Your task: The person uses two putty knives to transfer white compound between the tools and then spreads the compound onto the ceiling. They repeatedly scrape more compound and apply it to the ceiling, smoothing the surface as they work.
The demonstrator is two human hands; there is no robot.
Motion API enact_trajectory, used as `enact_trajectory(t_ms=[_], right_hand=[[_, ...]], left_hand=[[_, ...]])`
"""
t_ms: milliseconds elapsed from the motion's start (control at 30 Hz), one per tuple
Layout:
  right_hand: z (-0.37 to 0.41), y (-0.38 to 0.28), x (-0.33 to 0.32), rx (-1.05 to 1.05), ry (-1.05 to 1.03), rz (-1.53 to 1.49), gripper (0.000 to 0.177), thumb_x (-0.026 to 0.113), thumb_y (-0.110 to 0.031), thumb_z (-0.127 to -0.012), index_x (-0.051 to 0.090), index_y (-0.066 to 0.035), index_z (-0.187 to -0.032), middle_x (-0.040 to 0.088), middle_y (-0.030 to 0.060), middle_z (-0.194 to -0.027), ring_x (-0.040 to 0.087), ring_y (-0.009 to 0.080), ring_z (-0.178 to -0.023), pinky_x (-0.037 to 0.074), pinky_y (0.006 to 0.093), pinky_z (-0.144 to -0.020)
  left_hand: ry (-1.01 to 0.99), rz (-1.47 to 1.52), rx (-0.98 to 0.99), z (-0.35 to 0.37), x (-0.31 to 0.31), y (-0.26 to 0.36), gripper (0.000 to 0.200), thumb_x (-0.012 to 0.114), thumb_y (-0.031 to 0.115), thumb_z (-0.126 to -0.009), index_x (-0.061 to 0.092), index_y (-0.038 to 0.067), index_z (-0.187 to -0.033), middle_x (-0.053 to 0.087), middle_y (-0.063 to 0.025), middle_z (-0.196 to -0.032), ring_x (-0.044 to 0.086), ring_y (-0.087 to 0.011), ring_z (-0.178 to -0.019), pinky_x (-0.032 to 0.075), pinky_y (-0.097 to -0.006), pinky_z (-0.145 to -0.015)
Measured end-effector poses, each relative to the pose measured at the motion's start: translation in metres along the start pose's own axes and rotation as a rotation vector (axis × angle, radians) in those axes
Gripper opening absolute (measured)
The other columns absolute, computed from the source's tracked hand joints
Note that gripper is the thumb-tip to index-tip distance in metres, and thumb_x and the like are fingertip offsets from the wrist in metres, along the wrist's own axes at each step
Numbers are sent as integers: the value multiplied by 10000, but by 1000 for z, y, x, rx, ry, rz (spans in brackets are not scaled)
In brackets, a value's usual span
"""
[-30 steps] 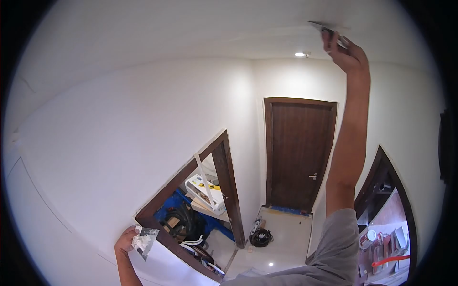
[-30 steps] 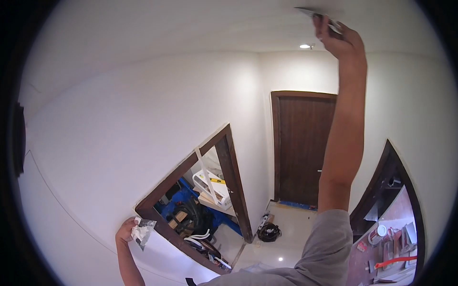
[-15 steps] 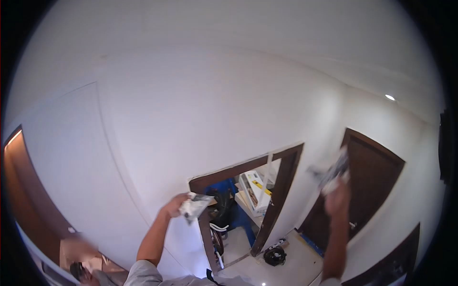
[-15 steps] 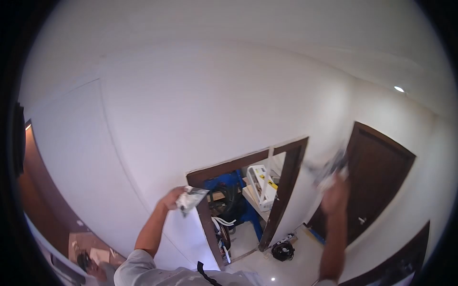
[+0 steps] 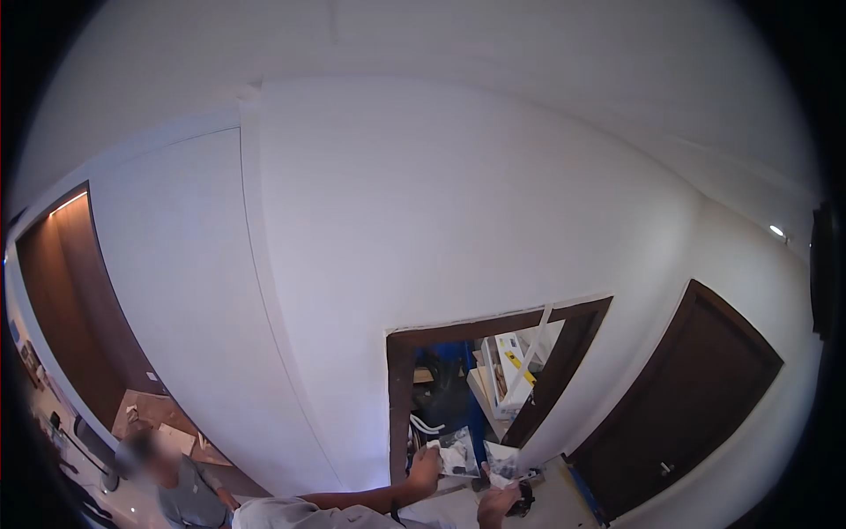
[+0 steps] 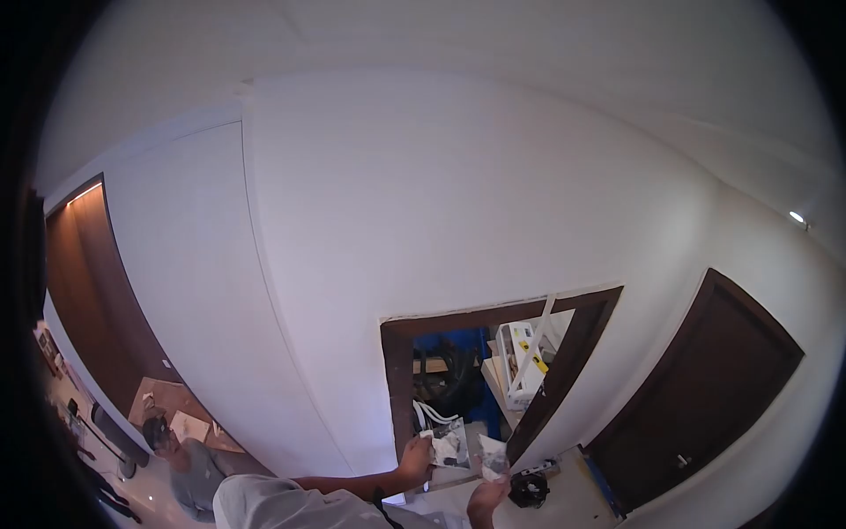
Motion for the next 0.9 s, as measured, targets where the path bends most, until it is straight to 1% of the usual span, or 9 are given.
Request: enact_trajectory(t_ms=[200,300,400,500,633,667,733,800,900], right_hand=[[-2,-115,67,-370,-222,466,447,398,-290,-985,672,45,-1098,646,260,-1103,601,375,-1072,426,428,-973],[6,-78,46,-574,-441,814,496,435,-315,-991,459,-26,-1394,594,214,-1243,564,406,-1057,441,481,-956],[7,19,-15,-226,-552,870,813,506,-610,-902,314,-99,-1505,487,201,-1426,518,444,-1191,402,520,-1034],[-5,-31,9,-214,-487,827,373,432,-238,-959,688,13,-1064,679,218,-1033,629,370,-1015,444,452,-929],[-65,-7,-22,192,-126,716,300,479,-234,-1004,618,24,-943,551,159,-680,595,297,-670,497,383,-672],[-94,-25,-9,109,-216,775,271,504,-198,-986,610,51,-1013,597,207,-736,626,355,-723,500,414,-712],[-142,-88,45,-395,-274,802,295,512,-223,-1009,595,59,-986,599,117,-735,582,161,-613,487,316,-555],[-160,-191,129,-458,-430,764,279,519,-139,-955,608,69,-1119,635,272,-1013,628,444,-909,493,471,-797],[-153,-333,244,-1102,-511,665,280,599,-25,-885,614,66,-1150,638,222,-995,667,379,-849,543,382,-725]], left_hand=[[-24,131,-41,10,22,4,203,481,205,-979,584,74,-1096,668,-83,-991,682,-229,-853,529,-376,-680],[-84,34,-9,7,18,13,206,482,194,-974,580,75,-1112,667,-79,-1002,680,-223,-863,526,-363,-709],[-106,-532,462,-49,-35,-2,201,486,190,-969,584,82,-1108,667,-68,-991,678,-202,-853,518,-336,-712],[-91,174,34,-13,-2,33,194,489,191,-965,591,87,-1092,661,-61,-962,675,-187,-841,511,-321,-707],[-109,156,112,-2,-7,52,177,481,212,-971,584,85,-1039,656,-49,-906,669,-177,-828,505,-329,-649],[-46,104,88,-6,-19,42,180,480,221,-972,586,87,-1028,657,-48,-896,670,-177,-811,503,-335,-627],[74,0,34,-20,-43,19,190,477,238,-973,591,90,-1006,660,-45,-877,671,-175,-778,500,-349,-582],[38,-10,8,-9,-39,16,204,473,249,-971,600,92,-999,662,-45,-853,669,-179,-736,493,-360,-550],[-22,-13,-29,8,-24,22,218,465,253,-972,609,90,-993,664,-43,-825,664,-182,-684,490,-360,-523]])
Point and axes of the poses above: each hand's wrist, its own z-axis away from the middle knuckle, its own x-axis out of the palm, y = z × x, the point moved 7 cm from there along -z, towards the middle knuckle
